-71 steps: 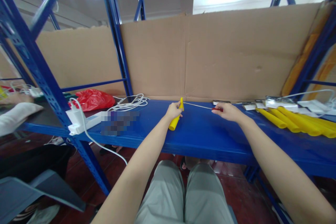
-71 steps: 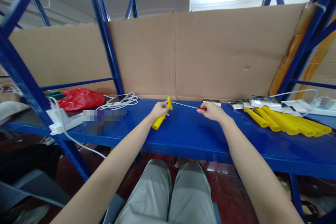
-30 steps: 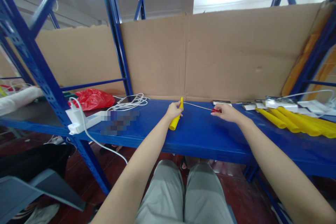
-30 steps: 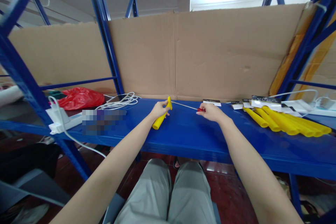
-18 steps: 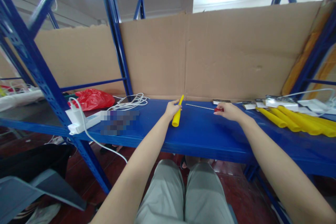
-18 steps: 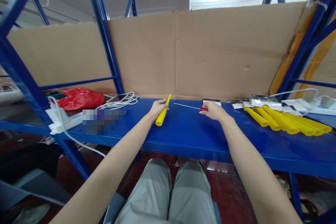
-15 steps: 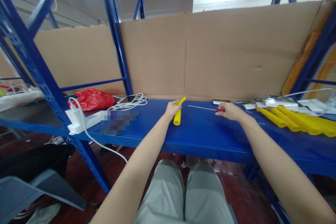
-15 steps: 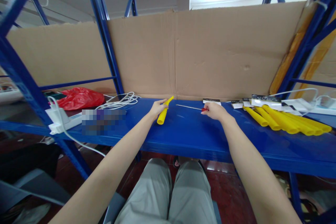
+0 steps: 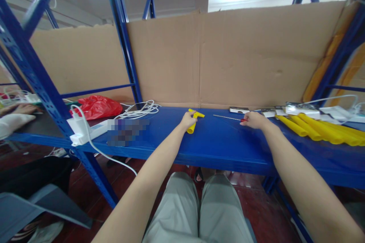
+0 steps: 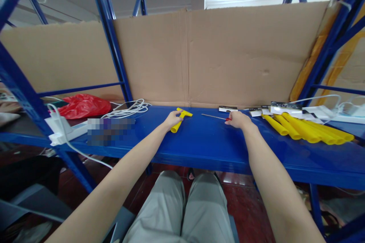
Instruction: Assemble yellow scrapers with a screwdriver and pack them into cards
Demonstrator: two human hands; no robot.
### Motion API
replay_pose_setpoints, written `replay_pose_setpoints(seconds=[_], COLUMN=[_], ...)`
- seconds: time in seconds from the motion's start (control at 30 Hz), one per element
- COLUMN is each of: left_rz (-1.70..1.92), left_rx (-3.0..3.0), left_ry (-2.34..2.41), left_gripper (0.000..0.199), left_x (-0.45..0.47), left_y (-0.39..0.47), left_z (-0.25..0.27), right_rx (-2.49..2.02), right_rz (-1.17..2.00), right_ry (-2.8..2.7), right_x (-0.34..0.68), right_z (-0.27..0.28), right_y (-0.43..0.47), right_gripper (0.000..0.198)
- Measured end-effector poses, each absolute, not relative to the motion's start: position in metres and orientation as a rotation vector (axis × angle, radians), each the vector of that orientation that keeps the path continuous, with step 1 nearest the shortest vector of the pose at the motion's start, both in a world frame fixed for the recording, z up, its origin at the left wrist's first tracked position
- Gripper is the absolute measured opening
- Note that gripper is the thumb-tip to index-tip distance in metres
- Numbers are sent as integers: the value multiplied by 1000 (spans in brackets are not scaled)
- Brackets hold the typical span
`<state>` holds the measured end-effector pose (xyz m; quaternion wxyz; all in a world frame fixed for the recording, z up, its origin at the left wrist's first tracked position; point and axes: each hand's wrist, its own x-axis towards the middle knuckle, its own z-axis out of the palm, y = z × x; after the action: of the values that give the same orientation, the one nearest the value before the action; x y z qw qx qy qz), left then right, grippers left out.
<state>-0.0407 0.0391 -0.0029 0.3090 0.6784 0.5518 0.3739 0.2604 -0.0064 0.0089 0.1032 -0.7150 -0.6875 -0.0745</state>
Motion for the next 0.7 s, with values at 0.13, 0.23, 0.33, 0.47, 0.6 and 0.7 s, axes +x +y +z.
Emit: replay_pose_setpoints(seconds=[0.13,0.23,0.33,0.47,0.6,0.7], left_rz=[1019,1019,1025,1080,1190,1092], left_rx=[1744,1718,1746,1771,1898,1969], left_ry=[1378,1336,1329,1316,1321,1235], left_gripper=[60,61,59,55,51,56], left_x=[-39,-39,-39,-38,-38,-39], left_y=[44,47,48,51,54,51], left_z=[-8,-11,-13,-12,-10,-10], right_rx=[-2205,-2278,-2323,-2321,-2261,-2259], right_rz=[-206,-170,-136,-123,-98,-75], right_ry=[-2033,-2011,-1965,-1927,-1935,-1896], right_x=[262,264,269,282,298,306], right_z=[8,9,9,5,-4,-9], right_y=[-5,-7,-9,-5,2,8], right_gripper=[16,15,12,10,15,20])
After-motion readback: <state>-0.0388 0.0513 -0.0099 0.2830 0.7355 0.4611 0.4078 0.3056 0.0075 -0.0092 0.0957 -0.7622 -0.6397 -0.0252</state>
